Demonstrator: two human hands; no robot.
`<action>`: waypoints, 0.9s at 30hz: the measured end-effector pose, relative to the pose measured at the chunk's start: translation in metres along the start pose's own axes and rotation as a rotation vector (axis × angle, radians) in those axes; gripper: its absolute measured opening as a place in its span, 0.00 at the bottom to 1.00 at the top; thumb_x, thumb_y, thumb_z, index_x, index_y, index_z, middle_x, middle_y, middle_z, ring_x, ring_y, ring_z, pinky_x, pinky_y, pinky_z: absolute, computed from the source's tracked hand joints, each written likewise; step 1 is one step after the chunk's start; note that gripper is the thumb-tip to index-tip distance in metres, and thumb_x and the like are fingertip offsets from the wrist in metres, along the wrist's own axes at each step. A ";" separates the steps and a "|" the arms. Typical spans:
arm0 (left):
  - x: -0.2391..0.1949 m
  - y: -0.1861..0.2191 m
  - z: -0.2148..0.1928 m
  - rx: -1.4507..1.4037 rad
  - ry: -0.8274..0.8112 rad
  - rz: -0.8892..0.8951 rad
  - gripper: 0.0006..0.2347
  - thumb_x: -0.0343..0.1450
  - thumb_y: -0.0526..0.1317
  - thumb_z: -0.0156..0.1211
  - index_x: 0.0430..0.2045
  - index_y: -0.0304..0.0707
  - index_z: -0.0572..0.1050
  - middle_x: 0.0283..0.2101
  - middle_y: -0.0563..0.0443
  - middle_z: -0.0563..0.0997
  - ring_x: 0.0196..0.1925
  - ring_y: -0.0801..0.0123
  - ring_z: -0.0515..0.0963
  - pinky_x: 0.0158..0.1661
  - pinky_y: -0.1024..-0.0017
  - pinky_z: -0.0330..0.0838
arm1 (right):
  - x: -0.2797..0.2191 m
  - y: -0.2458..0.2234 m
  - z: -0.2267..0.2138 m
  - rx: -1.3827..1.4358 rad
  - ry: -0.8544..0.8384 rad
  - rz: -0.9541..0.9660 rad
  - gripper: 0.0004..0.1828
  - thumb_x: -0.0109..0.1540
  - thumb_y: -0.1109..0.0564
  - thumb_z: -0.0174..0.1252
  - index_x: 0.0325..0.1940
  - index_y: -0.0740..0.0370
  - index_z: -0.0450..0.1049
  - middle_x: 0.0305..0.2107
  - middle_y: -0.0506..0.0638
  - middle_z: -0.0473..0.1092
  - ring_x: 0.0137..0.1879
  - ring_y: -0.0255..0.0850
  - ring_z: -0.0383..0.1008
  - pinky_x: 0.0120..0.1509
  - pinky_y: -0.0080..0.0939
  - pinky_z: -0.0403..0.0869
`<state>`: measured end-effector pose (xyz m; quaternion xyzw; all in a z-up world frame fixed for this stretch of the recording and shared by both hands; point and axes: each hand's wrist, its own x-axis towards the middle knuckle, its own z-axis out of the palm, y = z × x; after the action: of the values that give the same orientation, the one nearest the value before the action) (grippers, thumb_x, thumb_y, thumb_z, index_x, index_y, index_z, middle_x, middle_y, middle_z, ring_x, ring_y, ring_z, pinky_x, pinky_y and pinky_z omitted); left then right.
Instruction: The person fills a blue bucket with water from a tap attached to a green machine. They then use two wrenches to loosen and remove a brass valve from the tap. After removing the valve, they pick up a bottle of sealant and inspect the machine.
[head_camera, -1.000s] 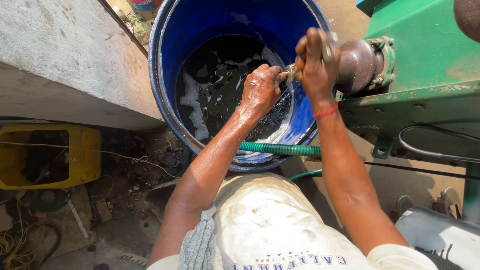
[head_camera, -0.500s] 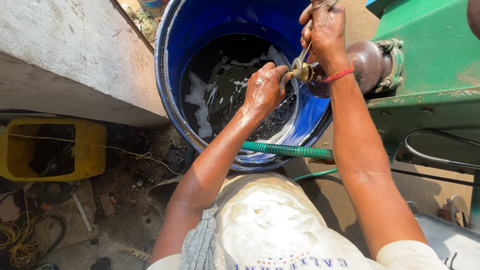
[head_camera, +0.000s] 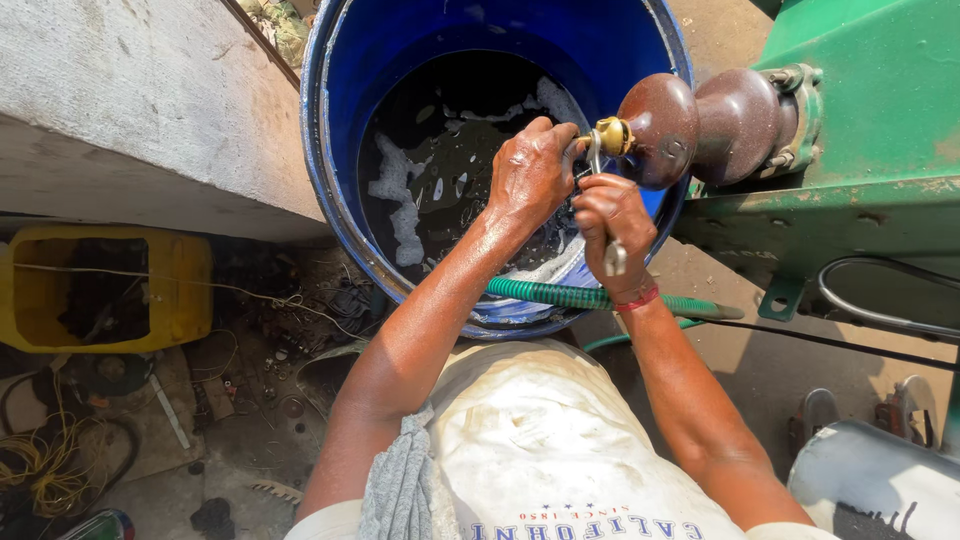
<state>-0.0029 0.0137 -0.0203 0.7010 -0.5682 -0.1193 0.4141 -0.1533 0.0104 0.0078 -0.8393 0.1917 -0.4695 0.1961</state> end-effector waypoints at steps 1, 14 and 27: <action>-0.002 0.000 0.000 0.013 -0.007 -0.005 0.07 0.72 0.42 0.64 0.30 0.38 0.81 0.28 0.45 0.75 0.30 0.51 0.80 0.30 0.55 0.73 | -0.019 -0.004 -0.004 -0.099 -0.089 -0.079 0.23 0.78 0.47 0.52 0.40 0.69 0.71 0.35 0.60 0.73 0.47 0.57 0.77 0.52 0.51 0.77; 0.000 0.009 -0.002 0.022 -0.027 -0.009 0.07 0.72 0.42 0.64 0.34 0.39 0.82 0.29 0.46 0.76 0.30 0.53 0.81 0.31 0.55 0.73 | 0.116 0.150 0.018 0.511 -0.180 0.833 0.23 0.77 0.44 0.48 0.36 0.62 0.71 0.16 0.44 0.63 0.20 0.32 0.66 0.22 0.34 0.64; 0.004 0.006 -0.007 -0.009 -0.005 -0.022 0.06 0.71 0.41 0.64 0.34 0.41 0.82 0.29 0.46 0.78 0.32 0.51 0.81 0.32 0.54 0.74 | 0.027 -0.022 -0.003 0.031 0.004 -0.039 0.26 0.79 0.45 0.41 0.36 0.66 0.67 0.28 0.56 0.69 0.34 0.45 0.71 0.39 0.42 0.72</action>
<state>-0.0013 0.0128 -0.0103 0.7051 -0.5611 -0.1280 0.4144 -0.1396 0.0150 0.0395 -0.8388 0.1683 -0.4779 0.1994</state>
